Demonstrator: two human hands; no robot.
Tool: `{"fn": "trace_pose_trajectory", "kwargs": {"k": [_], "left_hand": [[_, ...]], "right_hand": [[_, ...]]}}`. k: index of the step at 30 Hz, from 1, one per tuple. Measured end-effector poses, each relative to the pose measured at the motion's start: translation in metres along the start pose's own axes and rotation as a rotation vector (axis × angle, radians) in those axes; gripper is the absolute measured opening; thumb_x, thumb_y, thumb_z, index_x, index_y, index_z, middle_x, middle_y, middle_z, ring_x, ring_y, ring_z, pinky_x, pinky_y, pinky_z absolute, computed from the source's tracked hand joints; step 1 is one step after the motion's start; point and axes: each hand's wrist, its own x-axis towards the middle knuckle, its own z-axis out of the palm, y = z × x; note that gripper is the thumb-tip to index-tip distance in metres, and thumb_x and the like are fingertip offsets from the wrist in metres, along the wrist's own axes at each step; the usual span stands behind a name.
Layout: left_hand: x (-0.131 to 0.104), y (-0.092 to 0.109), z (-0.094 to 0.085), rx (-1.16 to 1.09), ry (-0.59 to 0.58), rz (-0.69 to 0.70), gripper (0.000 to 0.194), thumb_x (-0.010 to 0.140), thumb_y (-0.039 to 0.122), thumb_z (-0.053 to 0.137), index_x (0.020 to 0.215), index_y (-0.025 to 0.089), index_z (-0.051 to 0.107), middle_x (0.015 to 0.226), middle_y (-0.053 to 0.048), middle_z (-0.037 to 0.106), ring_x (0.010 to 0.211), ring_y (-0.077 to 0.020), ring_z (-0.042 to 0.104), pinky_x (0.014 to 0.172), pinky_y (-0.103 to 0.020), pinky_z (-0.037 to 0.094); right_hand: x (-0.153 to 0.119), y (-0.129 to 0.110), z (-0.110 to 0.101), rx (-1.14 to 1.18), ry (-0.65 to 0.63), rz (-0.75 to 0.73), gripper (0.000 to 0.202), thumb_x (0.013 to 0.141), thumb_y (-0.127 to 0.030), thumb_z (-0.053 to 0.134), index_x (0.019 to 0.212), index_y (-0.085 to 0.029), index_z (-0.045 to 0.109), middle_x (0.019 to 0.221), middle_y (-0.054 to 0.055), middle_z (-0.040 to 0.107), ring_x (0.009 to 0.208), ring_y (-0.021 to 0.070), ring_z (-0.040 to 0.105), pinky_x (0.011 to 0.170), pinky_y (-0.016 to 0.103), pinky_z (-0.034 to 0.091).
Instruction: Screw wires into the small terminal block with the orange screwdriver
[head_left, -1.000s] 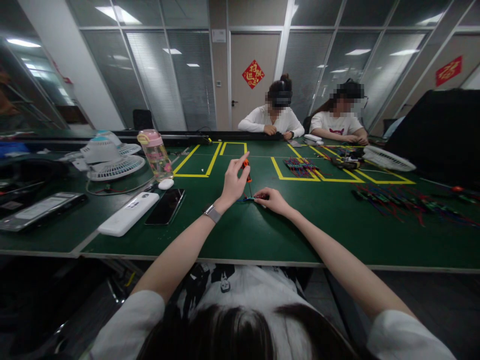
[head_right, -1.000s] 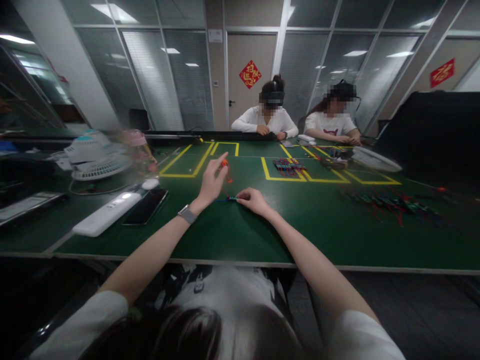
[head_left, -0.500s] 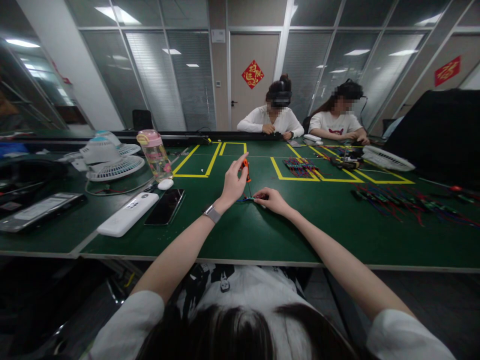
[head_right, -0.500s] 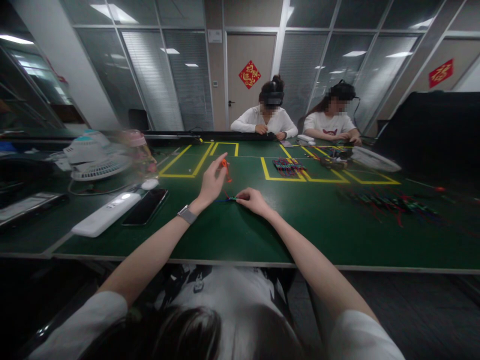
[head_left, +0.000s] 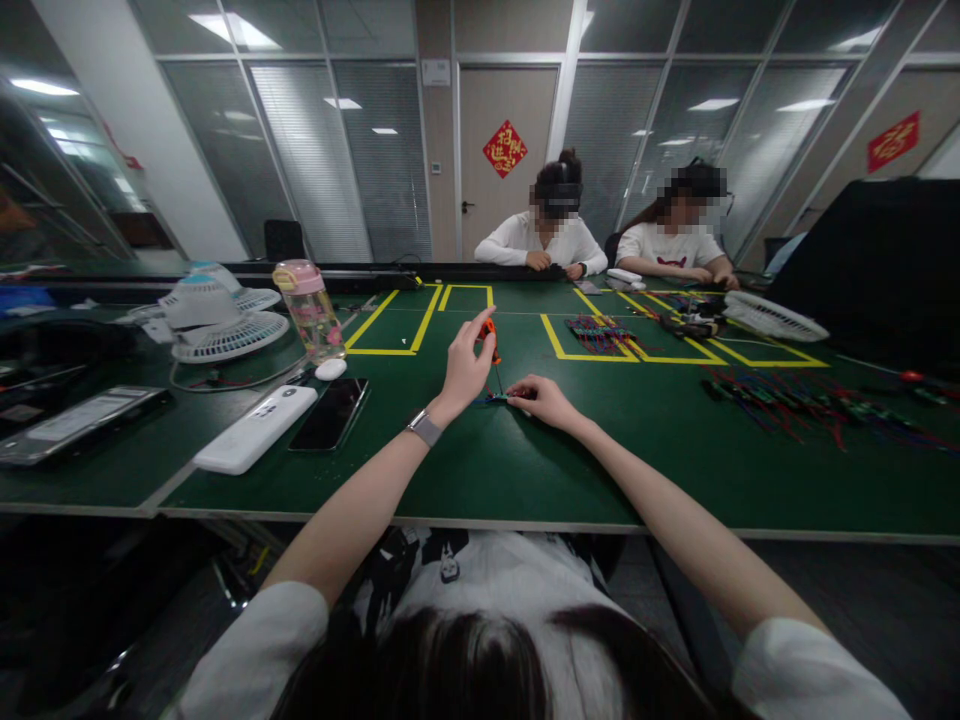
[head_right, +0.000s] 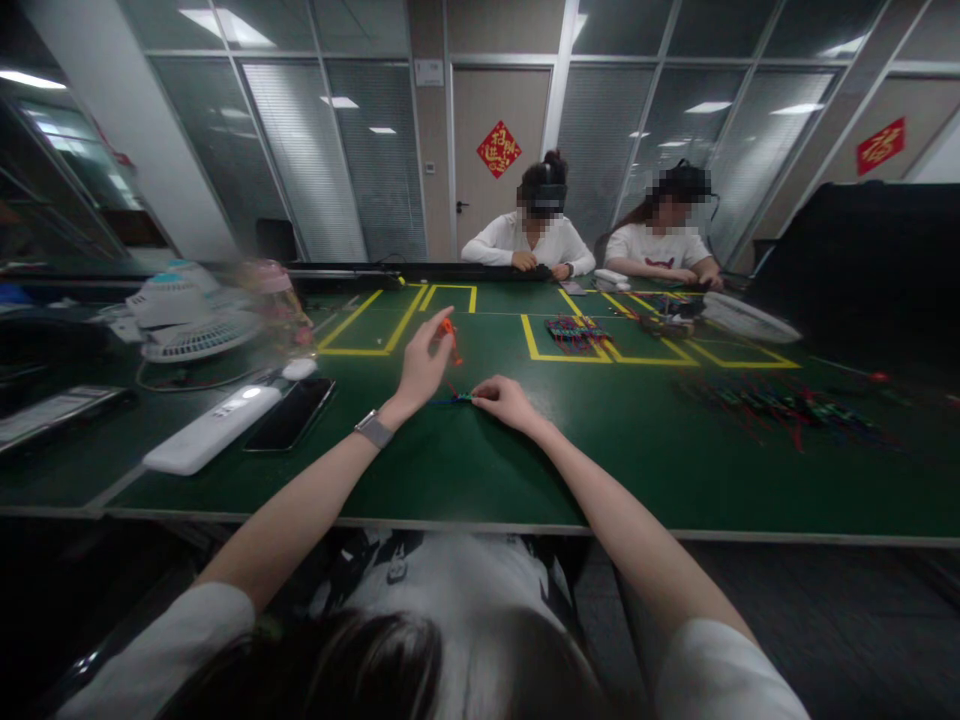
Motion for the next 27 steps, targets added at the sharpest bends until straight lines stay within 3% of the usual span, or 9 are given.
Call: {"fn": "trace_pose_trajectory", "kwargs": {"k": [8,27], "left_hand": [[0.0003,0.0027,-0.0025,0.035,0.012,0.026,0.034,0.089,0.020,0.052,0.123,0.022,0.053,0.096,-0.004,0.060,0.086,-0.0139,0.056,0.081,-0.027,0.046],[0.0000,0.0031,-0.0015,0.025,0.014,0.014,0.033,0.090,0.018,0.050,0.123,0.022,0.053,0.101,-0.005,0.060,0.088,-0.0137,0.056,0.082,-0.026,0.045]], "right_hand": [[0.0000,0.0013,0.0008,0.019,0.010,-0.004,0.019,0.076,-0.025,0.065,0.089,-0.013,0.073,0.082,0.006,0.067,0.066,0.0122,0.056,0.064,0.023,0.044],[0.0004,0.0023,0.0007,0.009,0.015,-0.008,0.019,0.075,-0.024,0.065,0.089,-0.014,0.073,0.081,0.006,0.067,0.067,0.0127,0.057,0.064,0.024,0.044]]}}
